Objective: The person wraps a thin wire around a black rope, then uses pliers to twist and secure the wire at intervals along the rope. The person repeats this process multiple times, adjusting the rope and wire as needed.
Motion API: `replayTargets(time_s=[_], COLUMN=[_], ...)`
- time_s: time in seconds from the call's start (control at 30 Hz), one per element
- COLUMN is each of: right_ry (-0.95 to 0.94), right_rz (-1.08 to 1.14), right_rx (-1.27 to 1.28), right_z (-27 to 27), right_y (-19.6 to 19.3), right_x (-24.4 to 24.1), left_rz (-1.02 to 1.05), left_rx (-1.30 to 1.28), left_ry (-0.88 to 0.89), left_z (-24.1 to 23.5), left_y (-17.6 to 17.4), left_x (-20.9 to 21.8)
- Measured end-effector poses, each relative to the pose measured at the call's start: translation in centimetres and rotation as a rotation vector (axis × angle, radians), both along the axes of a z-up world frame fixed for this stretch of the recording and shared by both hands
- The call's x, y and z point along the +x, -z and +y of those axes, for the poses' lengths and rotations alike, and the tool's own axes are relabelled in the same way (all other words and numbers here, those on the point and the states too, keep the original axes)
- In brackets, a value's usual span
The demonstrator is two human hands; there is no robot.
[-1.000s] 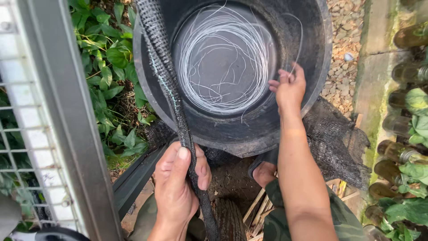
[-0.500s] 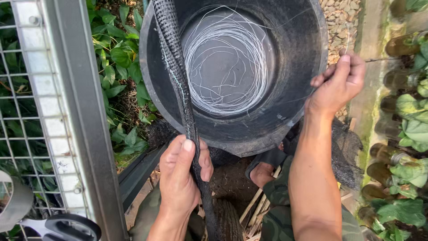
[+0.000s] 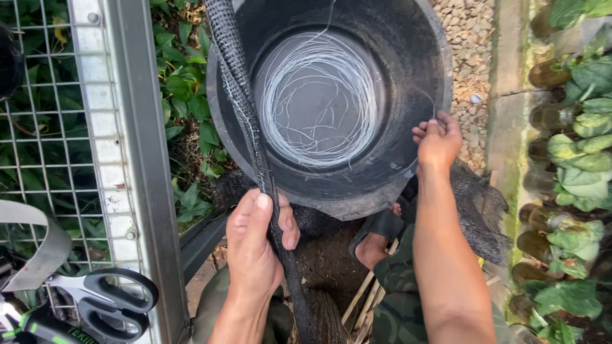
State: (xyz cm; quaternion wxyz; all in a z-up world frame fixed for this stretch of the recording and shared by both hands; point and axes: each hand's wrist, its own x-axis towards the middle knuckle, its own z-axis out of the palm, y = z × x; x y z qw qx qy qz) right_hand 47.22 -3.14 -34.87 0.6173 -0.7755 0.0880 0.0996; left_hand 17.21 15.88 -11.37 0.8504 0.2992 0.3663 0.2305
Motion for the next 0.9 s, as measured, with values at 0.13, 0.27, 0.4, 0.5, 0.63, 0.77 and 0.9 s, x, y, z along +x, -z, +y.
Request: replayTargets(time_s=[0.13,0.27,0.4,0.5,0.63,0.77,0.9], right_ry=[-0.144,-0.374,-0.638,-0.771,-0.761,-0.706,-0.774], right_rz=[-0.669,-0.858,-0.467,-0.406,-0.625,-0.898,-0.573], right_rx=[-0.713,-0.743,-0.521,-0.54,-0.653,-0.776,-0.648], right_z=[0.0,4.4,12.2,16.6,21.9,25.4,25.9], right_y=[2.4,0.4,0.6,3.0,8.8,13.6,13.8], right_x=[-0.6,-1.0,-1.0,-0.5,2.2,6.2,7.1], left_rz=[0.034,0.083,0.086,0.124,0.247,0.052,-0.045], left_rx=[-0.016,-0.058,-0.064,-0.061,-0.121,0.014,0.115], left_ry=[-0.012,-0.076,-0.148,-0.208,-0.132,0.272,0.566], left_z=[0.1,0.3,-0.5,-1.2,-2.7,-1.8,-1.5], left_y=[0.0,-0.1,1.4,3.4,6.1,11.9,14.1], left_x=[-0.7,-0.6,-1.2,-2.0,-5.0,-9.3,-11.2])
